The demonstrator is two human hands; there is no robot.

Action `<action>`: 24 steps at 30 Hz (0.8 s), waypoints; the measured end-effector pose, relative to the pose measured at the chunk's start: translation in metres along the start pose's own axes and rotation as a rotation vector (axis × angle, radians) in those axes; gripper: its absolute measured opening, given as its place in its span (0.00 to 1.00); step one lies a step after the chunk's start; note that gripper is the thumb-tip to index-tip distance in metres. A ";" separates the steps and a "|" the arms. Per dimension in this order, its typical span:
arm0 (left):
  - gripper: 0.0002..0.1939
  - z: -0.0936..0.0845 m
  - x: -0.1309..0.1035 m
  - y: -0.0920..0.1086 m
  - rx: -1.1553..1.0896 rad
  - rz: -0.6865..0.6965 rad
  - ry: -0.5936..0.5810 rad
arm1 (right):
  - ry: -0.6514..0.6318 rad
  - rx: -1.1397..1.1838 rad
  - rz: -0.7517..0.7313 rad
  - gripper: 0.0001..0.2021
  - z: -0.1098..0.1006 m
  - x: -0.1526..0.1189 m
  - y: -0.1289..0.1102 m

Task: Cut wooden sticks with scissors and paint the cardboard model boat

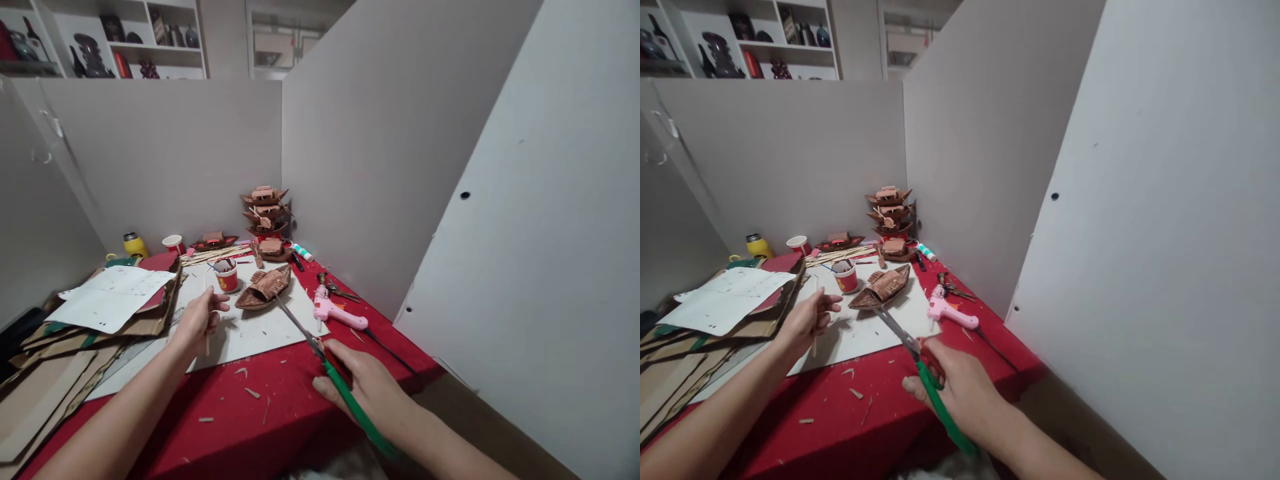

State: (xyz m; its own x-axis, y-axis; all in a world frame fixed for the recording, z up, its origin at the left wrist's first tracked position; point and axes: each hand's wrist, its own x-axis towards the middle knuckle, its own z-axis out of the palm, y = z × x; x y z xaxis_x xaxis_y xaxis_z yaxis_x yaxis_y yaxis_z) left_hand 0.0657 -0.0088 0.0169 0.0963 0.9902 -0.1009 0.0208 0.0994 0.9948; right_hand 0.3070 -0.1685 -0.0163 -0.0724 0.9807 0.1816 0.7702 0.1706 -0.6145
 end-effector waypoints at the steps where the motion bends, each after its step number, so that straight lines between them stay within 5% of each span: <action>1: 0.22 -0.004 -0.006 0.003 -0.045 0.000 -0.019 | -0.006 -0.003 0.001 0.15 0.001 0.001 -0.001; 11: 0.17 0.004 -0.055 0.015 -0.343 0.102 -0.177 | -0.077 0.044 -0.049 0.18 0.011 0.003 -0.022; 15: 0.11 0.006 -0.061 0.024 -0.409 0.099 -0.223 | -0.080 0.059 -0.016 0.17 0.012 0.000 -0.022; 24: 0.15 0.015 -0.059 0.025 -0.456 0.093 -0.238 | -0.033 0.093 -0.068 0.18 0.008 0.003 -0.032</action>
State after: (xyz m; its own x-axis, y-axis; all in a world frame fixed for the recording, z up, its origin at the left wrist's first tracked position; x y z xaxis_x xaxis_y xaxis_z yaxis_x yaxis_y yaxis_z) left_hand 0.0755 -0.0662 0.0480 0.3013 0.9526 0.0415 -0.4293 0.0967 0.8980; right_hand 0.2774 -0.1703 -0.0026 -0.1444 0.9690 0.2003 0.7007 0.2430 -0.6708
